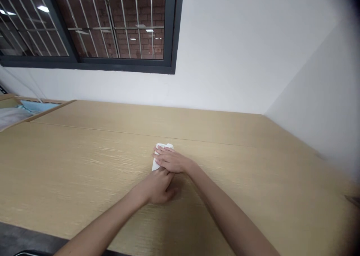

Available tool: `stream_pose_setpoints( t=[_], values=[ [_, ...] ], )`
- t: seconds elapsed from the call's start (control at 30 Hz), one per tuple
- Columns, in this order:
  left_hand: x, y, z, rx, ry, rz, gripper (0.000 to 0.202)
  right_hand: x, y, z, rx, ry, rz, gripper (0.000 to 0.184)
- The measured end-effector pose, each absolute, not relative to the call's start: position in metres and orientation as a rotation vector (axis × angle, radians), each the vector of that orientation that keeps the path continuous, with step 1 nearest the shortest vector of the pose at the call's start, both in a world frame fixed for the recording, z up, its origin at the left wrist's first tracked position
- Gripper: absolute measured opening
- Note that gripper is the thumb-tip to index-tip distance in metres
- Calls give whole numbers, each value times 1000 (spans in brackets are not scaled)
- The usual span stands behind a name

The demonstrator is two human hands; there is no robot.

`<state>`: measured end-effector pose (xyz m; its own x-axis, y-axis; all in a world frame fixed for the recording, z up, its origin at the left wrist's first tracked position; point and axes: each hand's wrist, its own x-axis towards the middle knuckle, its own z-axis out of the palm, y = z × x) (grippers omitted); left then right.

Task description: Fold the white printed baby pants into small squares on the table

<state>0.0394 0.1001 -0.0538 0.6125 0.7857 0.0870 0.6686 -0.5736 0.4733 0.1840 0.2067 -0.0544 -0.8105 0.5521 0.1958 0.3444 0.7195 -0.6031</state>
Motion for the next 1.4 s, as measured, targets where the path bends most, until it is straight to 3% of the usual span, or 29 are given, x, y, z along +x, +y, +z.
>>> stream_pose_setpoints(
  t=[0.17,0.5,0.7,0.87,1.07,1.2,1.4],
  values=[
    [42,100,-49,2520,1095,428,75,189,227,-60,-783,-2563,750,41],
    [39,99,-50,2536,1128,410,67,199,254,-75,-908,-2394,814,55],
    [40,103,-55,2552,1145,587,42,203,247,-80,-969,-2194,876,58],
    [34,111,-47,2483,1471,810,26,205,248,-84,-992,-1873,872,48],
    [13,126,-43,2247,2144,585,33,205,250,-87,-1013,-1695,816,30],
    [6,133,-52,2170,2161,519,38,204,247,-86,-996,-1715,883,29],
    [7,140,-62,2138,2011,544,31,203,243,-85,-1002,-1884,727,21]
  ],
)
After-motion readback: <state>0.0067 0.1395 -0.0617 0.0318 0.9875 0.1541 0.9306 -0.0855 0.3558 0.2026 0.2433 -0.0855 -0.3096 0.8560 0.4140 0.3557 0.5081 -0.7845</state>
